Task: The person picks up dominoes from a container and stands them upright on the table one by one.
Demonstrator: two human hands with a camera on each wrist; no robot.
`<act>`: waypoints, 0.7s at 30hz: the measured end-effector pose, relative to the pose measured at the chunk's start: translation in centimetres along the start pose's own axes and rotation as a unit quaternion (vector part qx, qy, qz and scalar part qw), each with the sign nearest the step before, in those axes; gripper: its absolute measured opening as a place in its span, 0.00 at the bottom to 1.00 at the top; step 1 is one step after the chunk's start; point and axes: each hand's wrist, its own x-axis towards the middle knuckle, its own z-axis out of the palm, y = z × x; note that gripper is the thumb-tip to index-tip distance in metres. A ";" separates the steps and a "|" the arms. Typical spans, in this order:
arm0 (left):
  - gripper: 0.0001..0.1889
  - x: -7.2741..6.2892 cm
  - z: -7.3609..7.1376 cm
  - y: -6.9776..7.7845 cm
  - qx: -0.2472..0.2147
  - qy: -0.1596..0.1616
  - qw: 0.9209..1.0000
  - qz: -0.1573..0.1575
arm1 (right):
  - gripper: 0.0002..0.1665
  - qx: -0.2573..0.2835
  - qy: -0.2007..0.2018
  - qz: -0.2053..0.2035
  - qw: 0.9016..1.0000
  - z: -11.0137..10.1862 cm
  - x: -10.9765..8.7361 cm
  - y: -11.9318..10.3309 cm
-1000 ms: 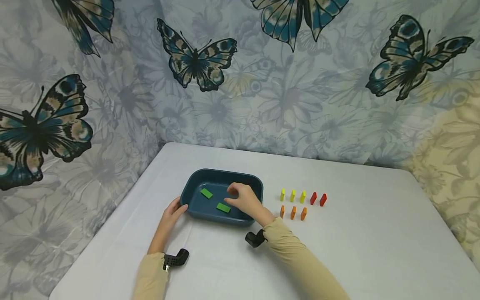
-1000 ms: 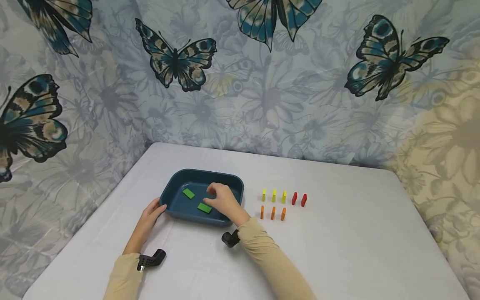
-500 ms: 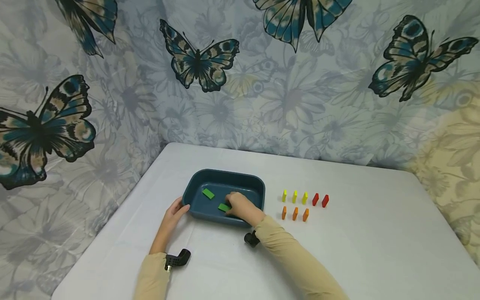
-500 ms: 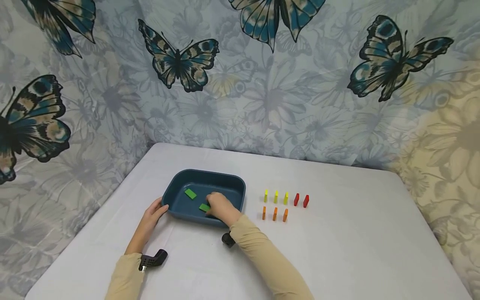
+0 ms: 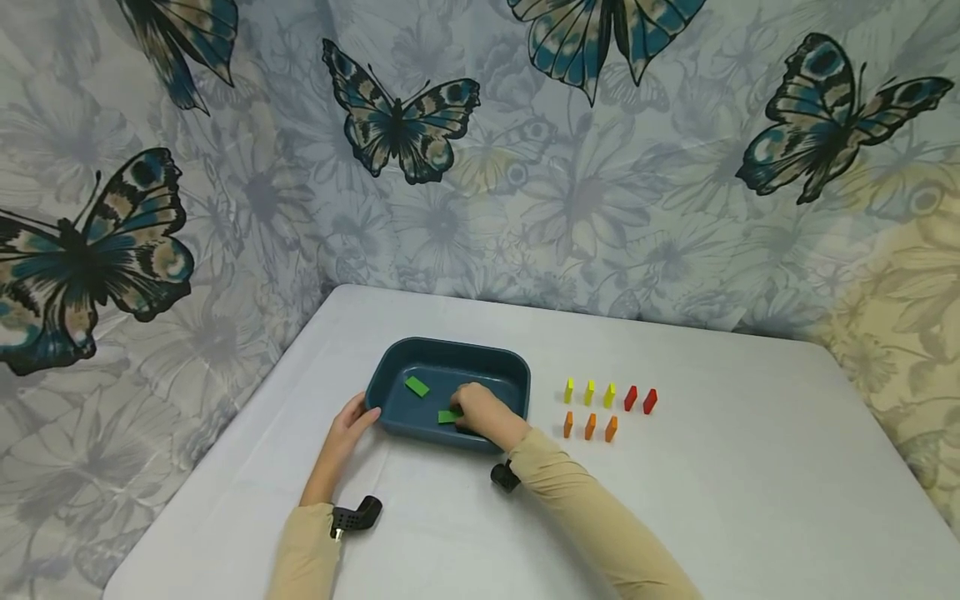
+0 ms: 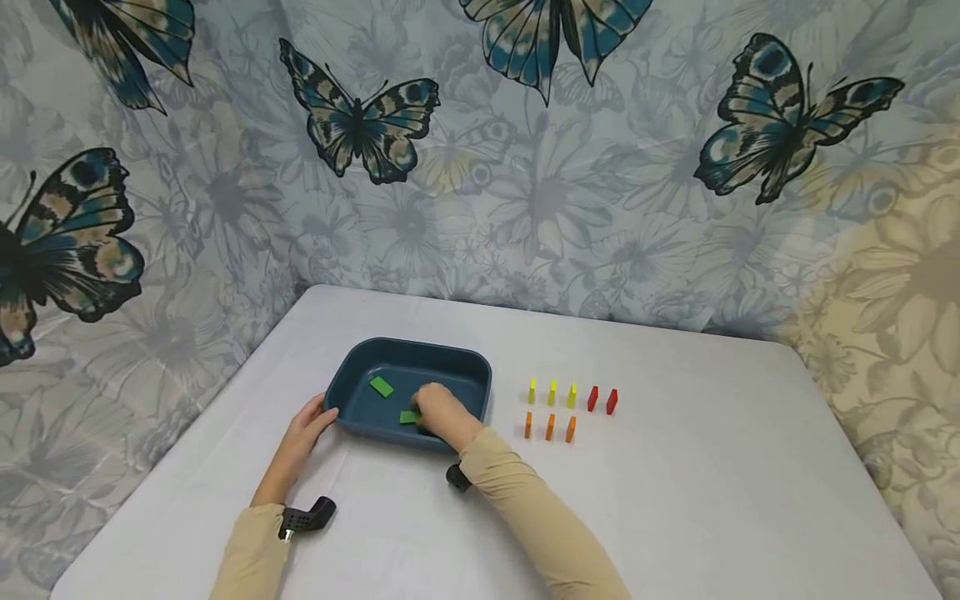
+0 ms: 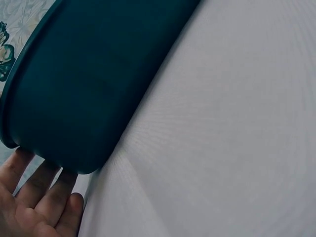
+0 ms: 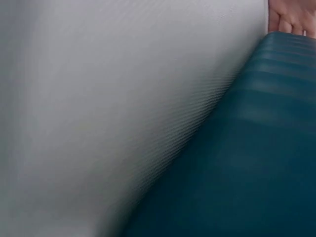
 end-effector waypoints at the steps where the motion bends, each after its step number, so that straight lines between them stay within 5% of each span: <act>1: 0.25 0.1 0.0 0.0 0.002 0.000 1.000 0.001 | 0.07 0.010 0.004 0.009 1.000 -0.2 -0.1 0.0; 4: 0.25 0.1 0.0 0.1 -0.001 0.000 1.000 -0.009 | 0.07 0.086 0.035 0.040 0.995 -0.9 -0.6 -0.1; 9: 0.25 0.0 -0.1 0.1 -0.011 0.006 1.000 -0.028 | 0.12 0.205 0.111 0.041 0.972 -2.7 -2.8 0.2; 16: 0.26 0.1 0.0 0.2 -0.015 -0.005 1.000 -0.026 | 0.22 0.257 0.164 -0.007 0.952 -5.0 -6.6 1.1; 21: 0.25 0.0 0.2 0.1 -0.017 0.003 0.999 -0.035 | 0.22 0.274 0.195 0.005 0.942 -5.8 -9.2 2.2</act>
